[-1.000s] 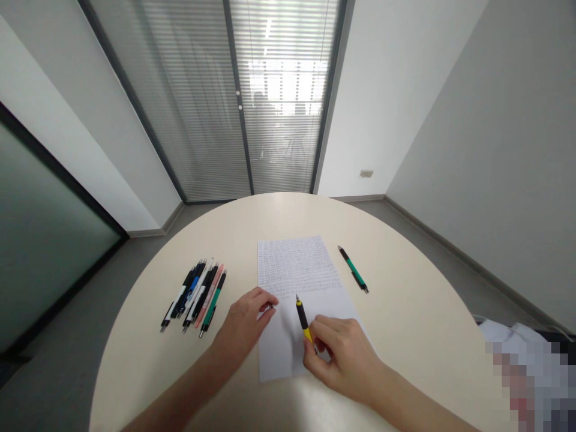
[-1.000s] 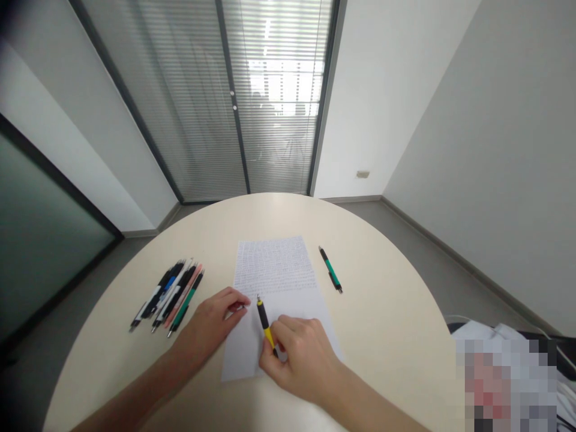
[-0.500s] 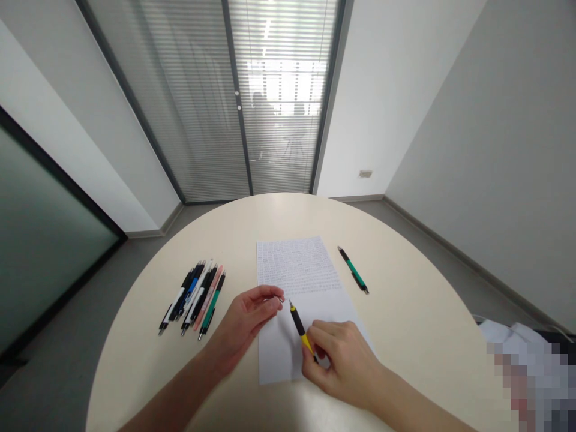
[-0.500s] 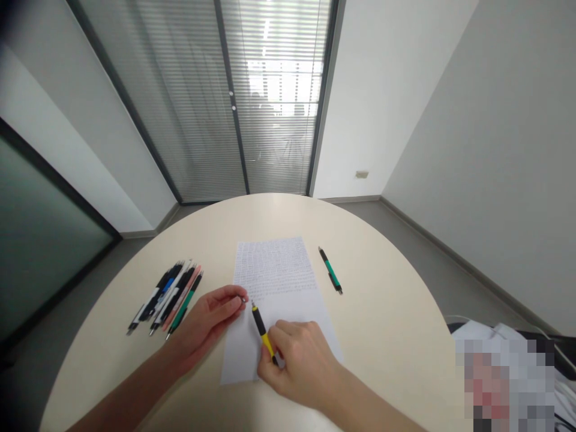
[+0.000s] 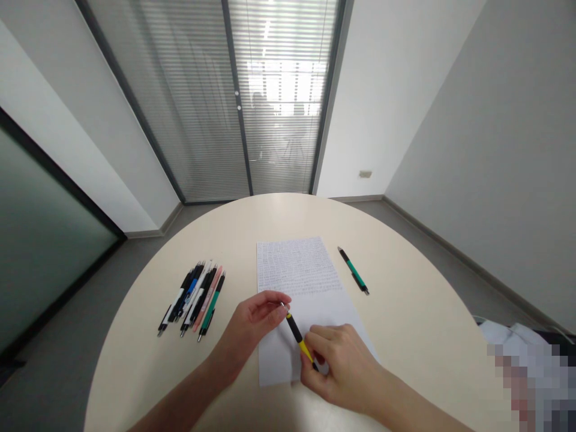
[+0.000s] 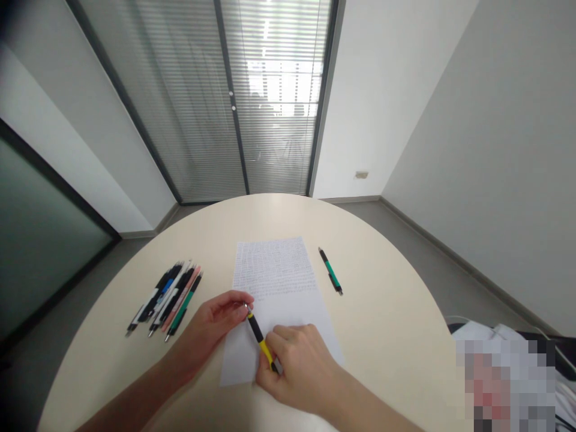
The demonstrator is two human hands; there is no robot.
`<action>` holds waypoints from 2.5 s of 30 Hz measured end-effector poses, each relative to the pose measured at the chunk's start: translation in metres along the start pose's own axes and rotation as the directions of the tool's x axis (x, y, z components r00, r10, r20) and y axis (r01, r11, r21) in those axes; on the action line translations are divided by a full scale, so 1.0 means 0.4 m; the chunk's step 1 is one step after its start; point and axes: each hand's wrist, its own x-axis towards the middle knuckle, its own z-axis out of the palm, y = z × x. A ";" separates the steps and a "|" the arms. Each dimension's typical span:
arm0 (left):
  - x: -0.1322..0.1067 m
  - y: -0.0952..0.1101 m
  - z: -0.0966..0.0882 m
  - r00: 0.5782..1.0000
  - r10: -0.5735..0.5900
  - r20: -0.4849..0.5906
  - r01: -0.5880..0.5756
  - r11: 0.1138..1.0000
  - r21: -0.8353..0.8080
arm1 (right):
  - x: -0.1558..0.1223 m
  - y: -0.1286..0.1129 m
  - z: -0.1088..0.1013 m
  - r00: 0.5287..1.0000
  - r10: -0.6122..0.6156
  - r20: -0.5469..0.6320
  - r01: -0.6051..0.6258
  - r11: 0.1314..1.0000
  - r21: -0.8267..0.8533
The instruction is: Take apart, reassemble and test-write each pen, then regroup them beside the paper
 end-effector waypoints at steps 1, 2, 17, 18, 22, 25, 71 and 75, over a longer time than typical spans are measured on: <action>-0.002 0.001 0.000 1.000 0.008 0.003 -0.008 1.000 0.020 | 0.000 0.000 0.000 1.000 -0.001 -0.001 0.001 1.000 -0.003; -0.003 0.002 0.000 1.000 0.012 0.006 -0.012 0.999 0.036 | 0.000 0.000 -0.001 1.000 -0.003 -0.001 0.003 1.000 -0.004; 0.011 -0.004 -0.011 0.988 -0.010 -0.156 0.004 0.999 -0.038 | 0.005 0.028 -0.016 0.963 0.121 -0.243 -0.067 0.974 0.217; 0.012 -0.007 -0.010 0.987 -0.021 -0.157 0.011 0.998 -0.065 | 0.005 0.029 -0.018 0.959 0.142 -0.247 -0.078 0.964 0.253; 0.011 -0.016 0.001 0.988 -0.081 -0.133 0.048 0.970 -0.237 | 0.007 0.033 -0.025 0.953 0.193 -0.231 -0.097 0.923 0.373; 0.008 -0.020 0.010 0.987 -0.129 -0.099 0.088 0.938 -0.336 | 0.009 0.033 -0.028 0.958 0.217 -0.188 -0.133 0.916 0.378; 0.010 -0.021 0.011 0.969 -0.162 -0.185 0.062 0.890 -0.452 | 0.025 0.050 -0.027 0.962 0.253 -0.101 -0.184 0.878 0.441; 0.016 -0.028 0.008 0.966 -0.149 -0.210 0.035 0.884 -0.467 | 0.026 0.054 -0.026 0.921 0.350 -0.171 -0.233 0.846 0.479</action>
